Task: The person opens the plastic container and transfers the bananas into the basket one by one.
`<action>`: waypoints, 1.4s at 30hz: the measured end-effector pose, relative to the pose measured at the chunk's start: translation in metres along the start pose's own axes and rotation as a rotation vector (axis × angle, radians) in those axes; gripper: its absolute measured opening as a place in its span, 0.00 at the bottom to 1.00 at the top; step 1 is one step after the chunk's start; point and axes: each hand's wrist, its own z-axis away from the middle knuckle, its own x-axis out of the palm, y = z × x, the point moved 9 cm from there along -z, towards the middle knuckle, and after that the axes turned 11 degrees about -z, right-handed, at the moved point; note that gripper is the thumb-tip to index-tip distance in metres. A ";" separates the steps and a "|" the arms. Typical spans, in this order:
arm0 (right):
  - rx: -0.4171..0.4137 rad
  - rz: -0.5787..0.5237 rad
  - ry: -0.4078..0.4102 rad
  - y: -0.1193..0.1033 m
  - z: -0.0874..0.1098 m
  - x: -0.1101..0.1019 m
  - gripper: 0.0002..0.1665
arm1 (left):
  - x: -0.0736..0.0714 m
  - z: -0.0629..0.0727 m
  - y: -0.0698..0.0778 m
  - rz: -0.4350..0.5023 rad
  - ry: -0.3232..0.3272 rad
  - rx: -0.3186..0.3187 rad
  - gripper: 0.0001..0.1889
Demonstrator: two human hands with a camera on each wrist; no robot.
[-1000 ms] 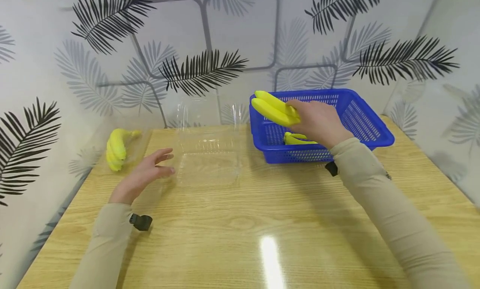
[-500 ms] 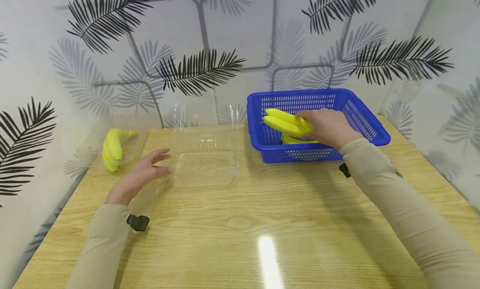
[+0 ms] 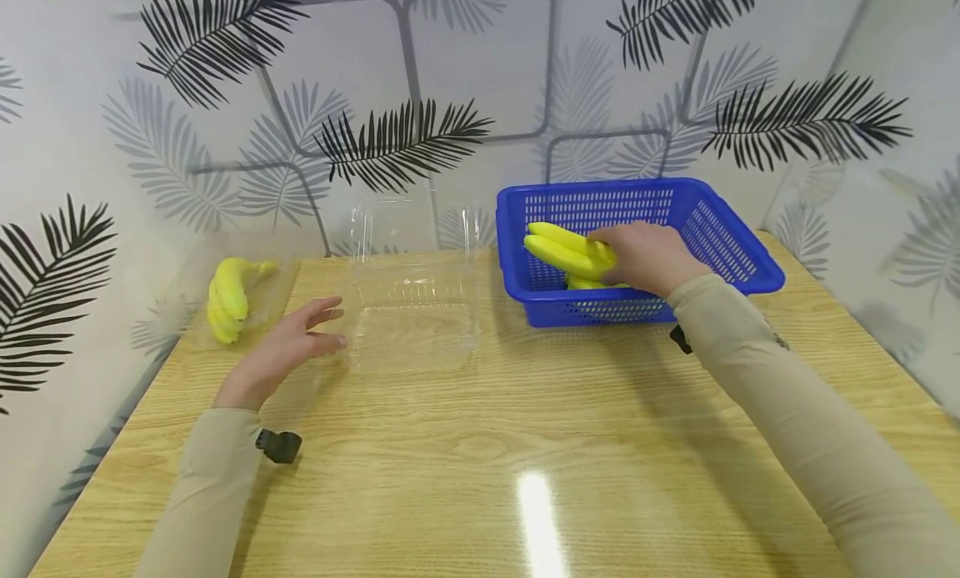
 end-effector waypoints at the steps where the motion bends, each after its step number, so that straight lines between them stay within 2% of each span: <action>1: 0.000 -0.001 0.001 0.000 0.000 0.000 0.33 | 0.000 0.000 0.000 0.001 0.001 0.000 0.40; 13: 0.013 -0.021 0.031 -0.005 0.005 -0.009 0.33 | 0.001 0.002 0.005 0.019 0.006 0.005 0.40; 22: -0.065 -0.036 0.143 -0.017 0.006 -0.019 0.32 | 0.002 0.002 0.000 0.008 0.001 -0.014 0.40; 28: -0.083 -0.021 0.145 -0.019 0.006 -0.015 0.33 | 0.001 0.001 0.003 0.010 0.002 -0.011 0.40; 31: -0.089 -0.052 0.158 -0.022 0.008 -0.013 0.35 | 0.001 0.001 0.004 0.027 -0.002 -0.004 0.40; 42: -0.148 -0.176 0.215 -0.060 0.016 -0.002 0.37 | 0.001 0.001 0.005 0.028 -0.003 -0.016 0.40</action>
